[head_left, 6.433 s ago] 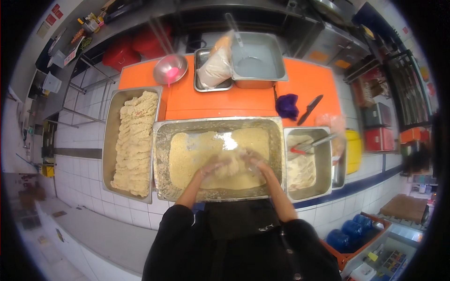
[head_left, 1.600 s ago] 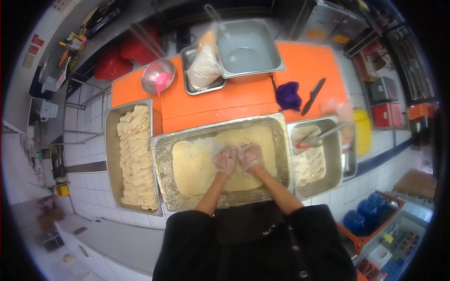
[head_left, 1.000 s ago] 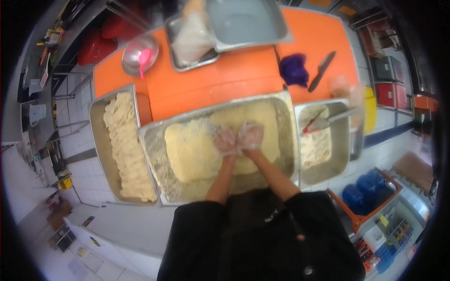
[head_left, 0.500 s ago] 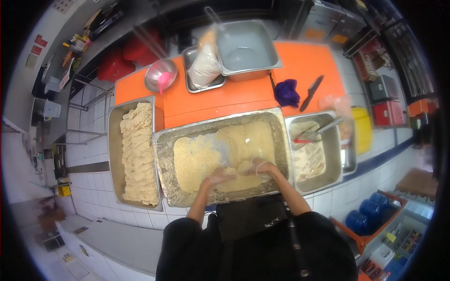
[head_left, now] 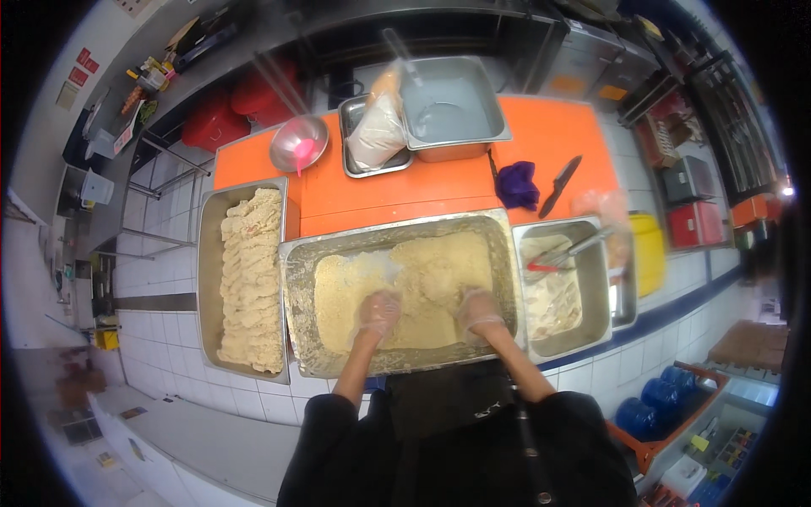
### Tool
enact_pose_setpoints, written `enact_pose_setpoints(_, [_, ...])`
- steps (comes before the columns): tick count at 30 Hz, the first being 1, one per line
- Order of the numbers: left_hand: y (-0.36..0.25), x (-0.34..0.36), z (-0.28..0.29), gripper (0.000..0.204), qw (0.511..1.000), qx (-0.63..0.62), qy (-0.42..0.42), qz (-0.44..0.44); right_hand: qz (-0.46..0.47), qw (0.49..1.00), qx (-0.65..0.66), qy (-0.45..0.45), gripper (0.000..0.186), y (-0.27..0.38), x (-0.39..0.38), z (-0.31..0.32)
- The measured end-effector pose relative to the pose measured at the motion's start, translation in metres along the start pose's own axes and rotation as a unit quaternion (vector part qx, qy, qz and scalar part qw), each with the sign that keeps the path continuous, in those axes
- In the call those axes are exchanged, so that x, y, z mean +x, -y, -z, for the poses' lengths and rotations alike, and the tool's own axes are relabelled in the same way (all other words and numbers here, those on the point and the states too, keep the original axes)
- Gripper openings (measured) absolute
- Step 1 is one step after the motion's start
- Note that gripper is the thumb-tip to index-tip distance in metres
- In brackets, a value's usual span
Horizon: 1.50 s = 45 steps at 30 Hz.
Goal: The person breads pieces of chicken by transferring them from a container into a pan of breading mixture, thoroughly coating each piece by hand, and placing the breaded chicken into an adjacent metal tray.
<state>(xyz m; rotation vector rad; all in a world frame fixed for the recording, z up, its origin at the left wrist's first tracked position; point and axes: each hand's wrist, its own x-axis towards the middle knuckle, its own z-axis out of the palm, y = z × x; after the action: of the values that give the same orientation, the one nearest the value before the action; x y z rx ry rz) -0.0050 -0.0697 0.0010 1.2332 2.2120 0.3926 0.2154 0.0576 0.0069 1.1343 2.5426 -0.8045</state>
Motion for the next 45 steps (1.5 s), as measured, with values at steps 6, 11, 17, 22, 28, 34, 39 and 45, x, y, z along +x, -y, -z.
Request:
enact_pose_setpoints(6, [0.028,-0.014,-0.124,0.049,0.961,0.046,0.268,-0.051,-0.071,0.950,0.202,0.227,0.041,-0.009,-0.005,-0.049])
enact_pose_setpoints(11, [0.035,-0.011,-0.139,0.056,0.963,-0.266,-0.044,0.014,-0.078,0.884,0.439,0.138,0.048,0.001,0.016,-0.060])
enact_pose_setpoints(17, [0.009,0.049,-0.058,0.038,0.975,-0.100,-0.121,0.159,-0.067,0.981,0.143,-0.111,0.027,0.007,0.084,-0.013])
enact_pose_setpoints(22, [-0.015,0.066,-0.089,0.036,0.926,-0.012,-0.376,-0.036,0.088,0.949,0.026,-0.302,0.025,0.034,0.101,-0.027])
enact_pose_setpoints(28, [-0.032,0.051,-0.088,0.042,0.990,-0.051,-0.114,0.058,0.052,0.983,0.029,-0.173,0.026,0.027,0.078,-0.025])
enact_pose_setpoints(34, [-0.033,0.060,-0.109,0.035,0.981,0.080,-0.178,-0.017,0.061,0.970,0.003,-0.237,0.029,-0.007,0.087,-0.072])
enact_pose_setpoints(39, [-0.045,0.054,-0.100,0.037,0.966,0.053,-0.253,-0.028,0.038,0.977,-0.043,-0.204,0.028,0.000,0.085,-0.064])
enact_pose_setpoints(45, [-0.045,0.090,-0.111,0.037,0.975,0.044,-0.037,0.216,-0.086,0.991,0.018,-0.097,0.023,0.013,0.116,-0.036])
